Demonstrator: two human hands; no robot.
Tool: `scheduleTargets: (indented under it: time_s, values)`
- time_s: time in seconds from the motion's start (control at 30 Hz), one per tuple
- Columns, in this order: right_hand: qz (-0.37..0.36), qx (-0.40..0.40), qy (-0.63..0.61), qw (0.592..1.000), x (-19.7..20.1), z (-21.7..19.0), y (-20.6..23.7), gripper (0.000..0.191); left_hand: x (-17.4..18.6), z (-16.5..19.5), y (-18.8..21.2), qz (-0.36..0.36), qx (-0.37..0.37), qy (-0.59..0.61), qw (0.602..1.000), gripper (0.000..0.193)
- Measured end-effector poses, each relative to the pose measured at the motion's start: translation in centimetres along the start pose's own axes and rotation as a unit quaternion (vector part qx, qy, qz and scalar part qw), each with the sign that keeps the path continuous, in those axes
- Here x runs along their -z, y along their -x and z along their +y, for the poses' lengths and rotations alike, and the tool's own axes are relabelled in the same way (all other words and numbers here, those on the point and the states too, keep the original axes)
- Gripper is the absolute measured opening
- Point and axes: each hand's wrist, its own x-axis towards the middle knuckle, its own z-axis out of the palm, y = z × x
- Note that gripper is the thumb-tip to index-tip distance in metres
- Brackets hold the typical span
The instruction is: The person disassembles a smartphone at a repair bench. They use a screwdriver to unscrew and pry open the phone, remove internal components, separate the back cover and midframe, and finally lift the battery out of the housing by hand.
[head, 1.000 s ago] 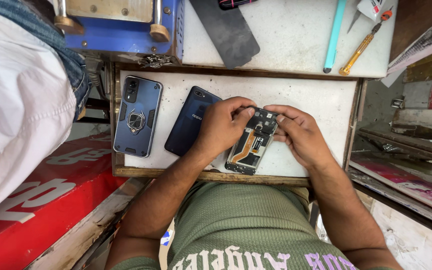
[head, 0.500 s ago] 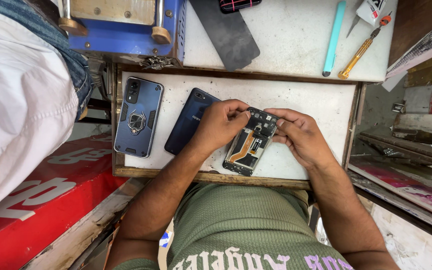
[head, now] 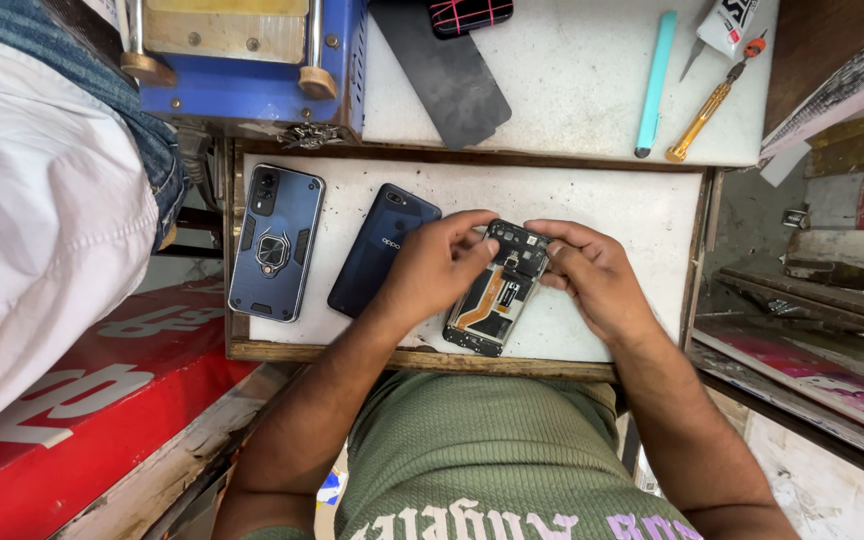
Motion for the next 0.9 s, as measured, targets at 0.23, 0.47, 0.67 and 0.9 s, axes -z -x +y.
scheduleTargets:
  time_s: [0.23, 0.47, 0.67, 0.9]
  values:
    - [0.122, 0.059, 0.327, 0.935, -2.3, -2.5, 1.8, 0.034, 2.5, 0.6, 6.0, 0.192, -0.093, -0.408, 0.888, 0.058]
    - [0.037, 0.226, 0.661, 0.715, -4.6, -4.5, 2.7, 0.055, 2.8, -0.4, 8.2, 0.164, -0.006, -0.468, 0.868, 0.069]
    - [0.0, 0.2, 0.716, 0.669, -4.5, -4.4, 1.8, 0.065, 1.4, -0.9, 7.2, 0.197, -0.06, -0.481, 0.852, 0.057]
    - [0.04, 0.239, 0.701, 0.671, -4.6, -3.9, 1.2, 0.054, -4.7, 0.6, 6.7, 0.049, -0.091, -0.427, 0.899, 0.066]
